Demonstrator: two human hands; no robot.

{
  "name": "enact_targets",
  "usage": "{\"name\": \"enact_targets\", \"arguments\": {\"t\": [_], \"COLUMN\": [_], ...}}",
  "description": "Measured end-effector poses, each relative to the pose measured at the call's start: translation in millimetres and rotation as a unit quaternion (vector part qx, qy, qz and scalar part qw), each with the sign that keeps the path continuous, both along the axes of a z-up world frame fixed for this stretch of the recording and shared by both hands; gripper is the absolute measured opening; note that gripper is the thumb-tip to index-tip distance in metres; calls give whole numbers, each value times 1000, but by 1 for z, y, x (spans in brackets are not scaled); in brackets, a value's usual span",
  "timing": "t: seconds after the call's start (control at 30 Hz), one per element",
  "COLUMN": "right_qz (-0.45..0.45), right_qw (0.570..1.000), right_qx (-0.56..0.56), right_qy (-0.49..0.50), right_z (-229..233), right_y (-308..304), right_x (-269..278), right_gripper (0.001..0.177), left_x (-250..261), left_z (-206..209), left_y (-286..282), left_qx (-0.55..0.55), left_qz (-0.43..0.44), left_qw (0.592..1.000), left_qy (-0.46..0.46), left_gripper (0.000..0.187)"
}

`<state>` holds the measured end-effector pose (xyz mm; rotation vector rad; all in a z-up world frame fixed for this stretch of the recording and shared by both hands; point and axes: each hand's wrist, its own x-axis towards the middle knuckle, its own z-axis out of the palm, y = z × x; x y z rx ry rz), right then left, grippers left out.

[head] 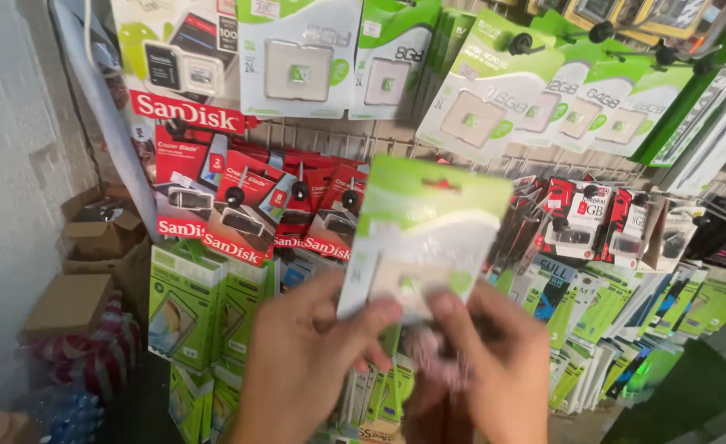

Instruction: Wiping down and cleaning packaged memory cards on a display rack with a cloth.

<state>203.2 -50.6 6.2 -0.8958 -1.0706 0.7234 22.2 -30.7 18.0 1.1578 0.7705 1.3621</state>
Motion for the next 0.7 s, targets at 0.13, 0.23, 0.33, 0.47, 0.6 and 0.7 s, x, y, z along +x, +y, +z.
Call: {"name": "enact_targets", "arguments": {"t": [0.13,0.23,0.33,0.47,0.6,0.7], "right_qz": [-115,-69,-89,-137,-143,-140], "right_qw": [968,977,974,963,957,963], "right_qx": [64,123,135,123,119,102], "right_qy": [-213,-159,-159,-199,-221,-206], "right_z": [55,89,111,127,120,118], "right_y": [11,19,33,66,80,93], "right_x": [-10,-16,-19,-17,-16,-15], "right_gripper": [23,23,31,31,34,34], "left_x": [-8,-9,-5,3,4,4], "left_z": [36,67,91,106,104,108], "left_y": [17,29,40,71,84,78], "left_qx": [188,271,326,307,309,293], "left_qz": [-34,-37,-12,36,65,118], "left_qw": [981,961,944,949,945,935], "left_qy": [23,37,45,59,85,164], "left_gripper": [31,33,40,25,27,18]}}
